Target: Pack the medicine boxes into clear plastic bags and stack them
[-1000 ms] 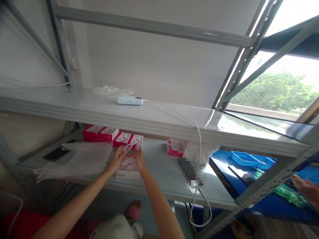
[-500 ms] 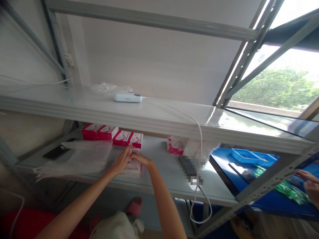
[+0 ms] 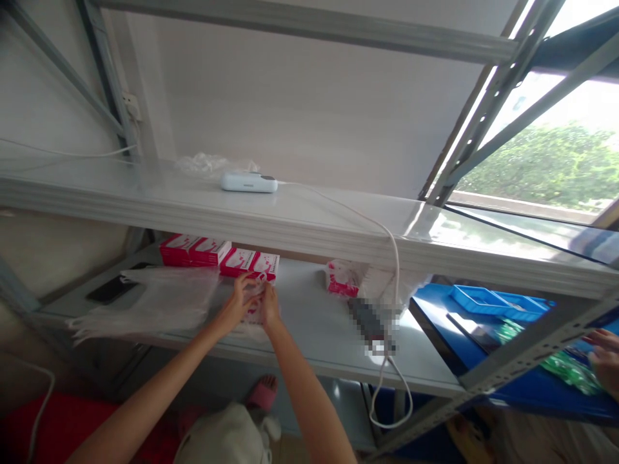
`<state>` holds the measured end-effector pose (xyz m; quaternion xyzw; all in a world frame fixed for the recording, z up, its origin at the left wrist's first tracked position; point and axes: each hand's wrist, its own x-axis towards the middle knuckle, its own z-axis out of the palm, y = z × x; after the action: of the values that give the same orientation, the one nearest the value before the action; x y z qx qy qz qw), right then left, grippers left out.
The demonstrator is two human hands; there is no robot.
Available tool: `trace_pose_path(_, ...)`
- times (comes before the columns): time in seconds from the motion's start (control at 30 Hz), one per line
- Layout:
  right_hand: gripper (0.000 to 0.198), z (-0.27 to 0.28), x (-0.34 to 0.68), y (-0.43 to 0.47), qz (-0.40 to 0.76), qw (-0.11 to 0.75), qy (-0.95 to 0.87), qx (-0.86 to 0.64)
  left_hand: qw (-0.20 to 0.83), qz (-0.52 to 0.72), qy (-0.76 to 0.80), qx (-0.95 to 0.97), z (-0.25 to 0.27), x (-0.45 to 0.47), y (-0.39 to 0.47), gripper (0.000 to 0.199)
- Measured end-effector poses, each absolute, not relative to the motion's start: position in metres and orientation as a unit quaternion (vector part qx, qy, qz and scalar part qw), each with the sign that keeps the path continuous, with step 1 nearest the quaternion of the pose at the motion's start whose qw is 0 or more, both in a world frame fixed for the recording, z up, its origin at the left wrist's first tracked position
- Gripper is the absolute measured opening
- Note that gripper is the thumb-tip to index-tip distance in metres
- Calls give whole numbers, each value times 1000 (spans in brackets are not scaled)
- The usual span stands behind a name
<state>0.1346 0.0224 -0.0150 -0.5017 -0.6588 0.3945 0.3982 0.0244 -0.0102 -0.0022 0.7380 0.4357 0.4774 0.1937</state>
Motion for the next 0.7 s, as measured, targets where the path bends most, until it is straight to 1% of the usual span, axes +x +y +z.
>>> trace_pose_path(0.07,49,-11,134,20,468,479,-542,-508,225,527,417,705,-5,23,-9,49)
trace_pose_path(0.13,40,-8,136,18,526,535,-461,-473,256,553,426,669,-6,19,-7,44)
trace_pose_path(0.2,38,-7,140,16,539,570,-452,-425,301,534,440,656,-4,14,-2,38)
trace_pose_path(0.27,44,-8,147,15,514,576,-505,-386,373,466,437,673,0,9,4,30)
trace_pose_path(0.33,52,-8,157,16,456,549,-593,-374,456,412,422,666,3,5,12,27)
trace_pose_path(0.37,54,-7,163,16,415,525,-641,-376,495,406,417,645,5,3,15,27)
trace_pose_path(0.43,49,-4,173,17,311,470,-732,-383,564,420,413,579,7,-1,21,25)
trace_pose_path(0.47,43,-1,176,17,253,441,-771,-383,590,426,413,548,7,-3,24,24)
trace_pose_path(0.57,22,6,182,14,103,354,-850,-376,616,423,418,517,7,-11,27,17)
trace_pose_path(0.67,22,8,181,12,10,303,-874,-379,598,411,425,541,6,-18,28,6)
trace_pose_path(0.7,23,7,179,11,-15,295,-876,-381,596,406,424,548,5,-18,29,7)
